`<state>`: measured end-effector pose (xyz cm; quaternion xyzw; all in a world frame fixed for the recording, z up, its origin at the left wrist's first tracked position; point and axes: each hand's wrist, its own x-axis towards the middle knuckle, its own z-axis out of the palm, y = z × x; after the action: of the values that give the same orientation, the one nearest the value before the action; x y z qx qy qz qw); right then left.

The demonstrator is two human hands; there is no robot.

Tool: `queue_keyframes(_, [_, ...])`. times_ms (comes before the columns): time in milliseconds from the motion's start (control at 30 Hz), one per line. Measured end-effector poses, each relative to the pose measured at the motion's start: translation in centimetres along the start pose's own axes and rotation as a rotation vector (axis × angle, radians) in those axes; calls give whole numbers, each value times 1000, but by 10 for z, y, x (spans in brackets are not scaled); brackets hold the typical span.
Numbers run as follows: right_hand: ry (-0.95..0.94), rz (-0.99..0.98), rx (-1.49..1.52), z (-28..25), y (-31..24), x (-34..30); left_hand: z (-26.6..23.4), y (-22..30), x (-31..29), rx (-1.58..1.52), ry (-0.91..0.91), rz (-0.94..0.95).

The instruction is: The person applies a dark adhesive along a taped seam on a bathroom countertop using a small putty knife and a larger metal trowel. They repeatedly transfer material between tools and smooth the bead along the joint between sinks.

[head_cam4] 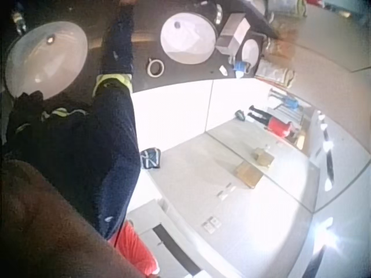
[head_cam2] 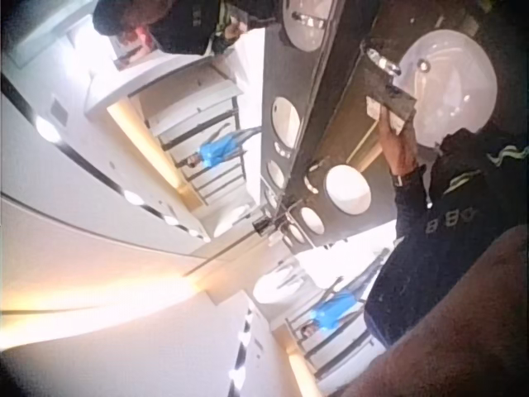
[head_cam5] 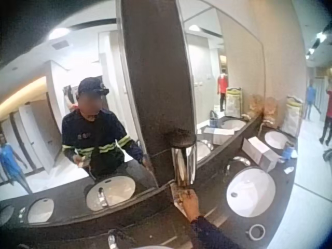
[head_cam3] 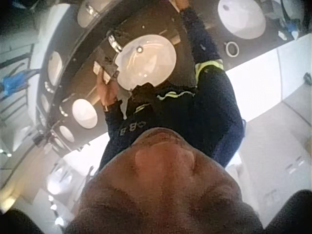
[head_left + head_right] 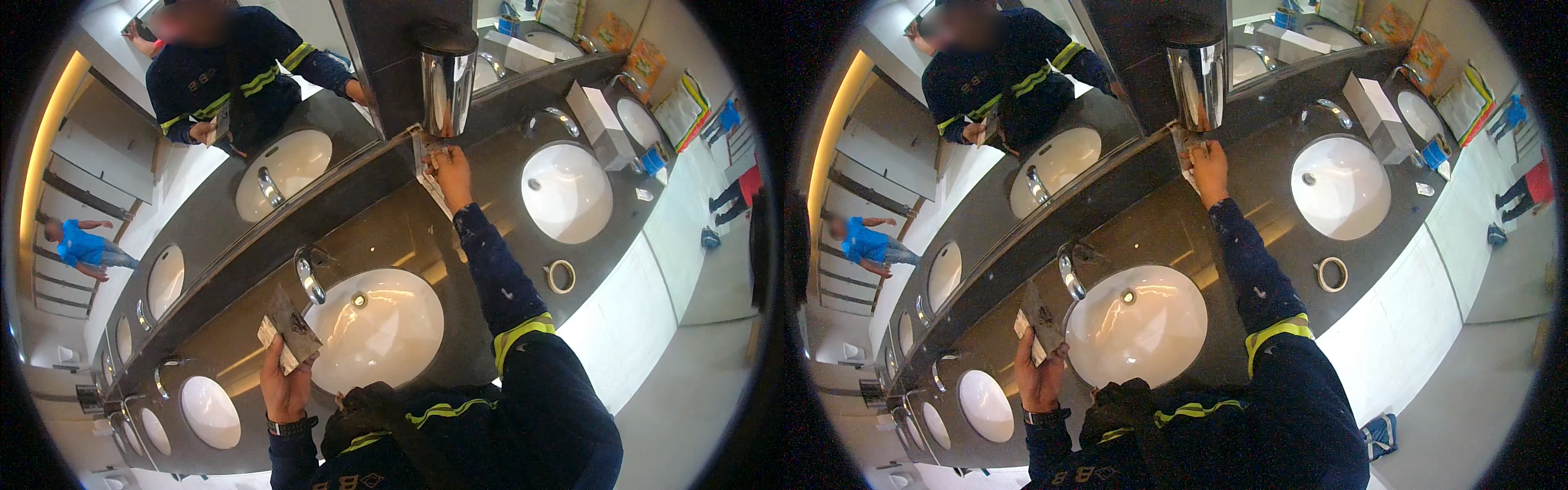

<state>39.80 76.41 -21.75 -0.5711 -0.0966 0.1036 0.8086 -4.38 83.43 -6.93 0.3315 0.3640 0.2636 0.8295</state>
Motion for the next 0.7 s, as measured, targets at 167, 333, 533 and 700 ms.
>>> queue_keyframes(167, [84,-46,-59,19,-11,0,-4,1,-1,8,23,-15])
queue_keyframes(333, [122,-163,-211,12,-7,12,-3,-2,1,-9,10,-18])
queue_keyframes(533, [132,-80,-438,15,-20,5,-5,0,-3,0,16,7])
queue_keyframes(700, [105,-49,-544,15,-24,8,-8,-1,-3,-17,14,9])
